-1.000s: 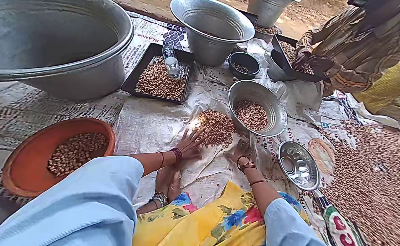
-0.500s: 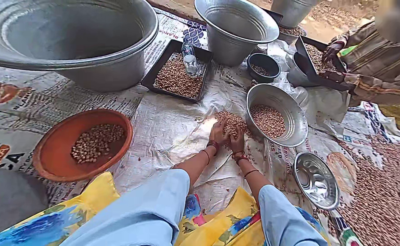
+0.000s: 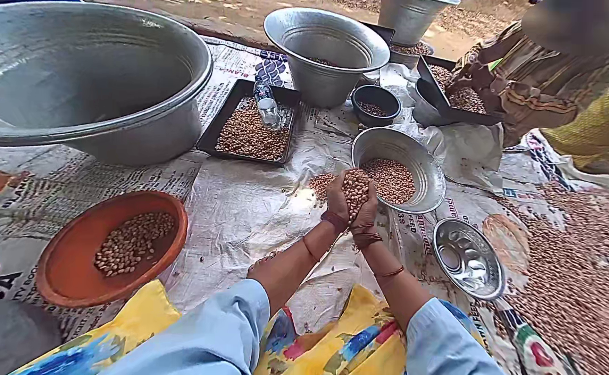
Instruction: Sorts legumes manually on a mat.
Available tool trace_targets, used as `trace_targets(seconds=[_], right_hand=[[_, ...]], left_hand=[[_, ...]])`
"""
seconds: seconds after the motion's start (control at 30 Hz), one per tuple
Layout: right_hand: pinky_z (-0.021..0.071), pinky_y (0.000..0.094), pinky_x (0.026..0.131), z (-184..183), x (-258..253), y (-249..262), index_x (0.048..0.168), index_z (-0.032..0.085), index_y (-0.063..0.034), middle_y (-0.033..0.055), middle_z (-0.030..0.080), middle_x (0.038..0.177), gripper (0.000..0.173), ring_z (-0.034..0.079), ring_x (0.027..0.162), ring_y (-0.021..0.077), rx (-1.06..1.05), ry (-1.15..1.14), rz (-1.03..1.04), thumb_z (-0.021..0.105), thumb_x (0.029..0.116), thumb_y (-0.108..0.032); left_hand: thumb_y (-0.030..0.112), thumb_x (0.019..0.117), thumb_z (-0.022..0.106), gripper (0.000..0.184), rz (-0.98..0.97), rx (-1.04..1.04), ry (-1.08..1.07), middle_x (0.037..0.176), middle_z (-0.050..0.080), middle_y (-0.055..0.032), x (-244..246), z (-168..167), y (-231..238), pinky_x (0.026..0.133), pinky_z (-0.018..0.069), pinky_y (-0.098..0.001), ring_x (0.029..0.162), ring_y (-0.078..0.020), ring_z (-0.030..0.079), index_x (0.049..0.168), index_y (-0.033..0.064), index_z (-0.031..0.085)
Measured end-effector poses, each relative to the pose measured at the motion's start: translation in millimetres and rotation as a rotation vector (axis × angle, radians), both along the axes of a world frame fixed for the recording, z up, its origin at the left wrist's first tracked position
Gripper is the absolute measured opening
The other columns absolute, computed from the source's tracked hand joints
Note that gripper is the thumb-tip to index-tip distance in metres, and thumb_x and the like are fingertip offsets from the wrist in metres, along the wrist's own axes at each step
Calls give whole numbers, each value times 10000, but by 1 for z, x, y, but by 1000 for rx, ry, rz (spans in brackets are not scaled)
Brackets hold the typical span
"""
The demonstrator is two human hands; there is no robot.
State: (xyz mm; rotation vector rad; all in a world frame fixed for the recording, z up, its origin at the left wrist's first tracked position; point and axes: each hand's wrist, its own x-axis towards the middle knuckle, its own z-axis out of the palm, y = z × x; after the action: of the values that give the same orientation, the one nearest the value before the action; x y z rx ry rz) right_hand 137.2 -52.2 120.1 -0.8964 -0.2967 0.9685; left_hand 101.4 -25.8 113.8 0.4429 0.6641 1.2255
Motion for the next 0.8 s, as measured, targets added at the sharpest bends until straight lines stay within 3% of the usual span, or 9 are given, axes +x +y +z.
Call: trace_targets(seconds=[0.07,0.13,0.2,0.27,0.33,0.4,0.53,0.67,0.8], right_hand=[[573,232,626,37,28,3,1150,642,-202,-52,714,866,507,677,719,33,127,-61,10,214,1117,-473],[563,231,786,60,59,-2,1303,564,-244,-85,682,1046,424,661,891,4,85,-185,-62,231,1120,-431],[513,358,940,68,88,-8,1428,483,-183,26,597,1304,357,599,1135,124,-146,-238,-302,384,1108,-306],[431,434,1097,54,121,-18,1574,304,-83,182,404,1565,549,462,1387,268,-301,-423,-478,492,1059,-82],[401,424,1115,35,136,-34,1576,301,2,300,375,1554,736,426,1405,364,-537,-586,-673,654,931,11],[417,447,1101,18,132,-48,1575,287,29,304,411,1528,804,450,1384,381,-762,-482,-719,723,906,-54],[512,493,984,10,111,-36,1531,322,-37,229,454,1485,544,543,1276,329,-594,86,-399,520,1053,-204],[555,412,758,4,111,-21,1336,451,-2,205,543,1151,348,598,944,285,-433,170,-367,501,992,-1],[560,445,858,3,159,-26,1534,320,-85,209,492,1360,517,595,1104,295,-333,-125,-421,471,1044,-22]], left_hand=[[508,1083,371,495,-130,161,209,926,694,-28,23,44,5,689,567,-344,784,-122,666,1129,142,700],[470,1104,336,503,-249,386,273,1310,662,-73,44,65,22,940,537,-455,1123,-204,648,1384,172,629],[350,1122,351,472,-229,566,447,1567,462,-136,52,74,31,1128,391,-554,1410,-315,467,1504,130,518],[210,1082,429,405,-119,828,667,1522,502,-177,45,55,24,1182,320,-577,1427,-345,449,1424,62,590],[134,1008,536,318,-78,1149,829,1353,647,-164,20,2,-3,1187,301,-604,1340,-337,551,1265,40,699],[156,992,593,267,-303,1453,881,1320,686,-139,-26,-77,-54,1175,286,-670,1341,-343,574,1201,79,740],[86,925,652,568,-1198,1853,674,1612,427,-141,-85,-169,-120,1248,91,-625,1538,-336,311,1475,10,534],[339,1072,443,523,-1060,1958,982,1663,349,-102,-55,-179,-73,1245,121,-642,1562,-327,258,1576,200,446],[322,1099,392,530,-958,1679,1360,1701,262,-74,-27,-156,16,1215,23,-706,1590,-341,143,1617,216,359]])
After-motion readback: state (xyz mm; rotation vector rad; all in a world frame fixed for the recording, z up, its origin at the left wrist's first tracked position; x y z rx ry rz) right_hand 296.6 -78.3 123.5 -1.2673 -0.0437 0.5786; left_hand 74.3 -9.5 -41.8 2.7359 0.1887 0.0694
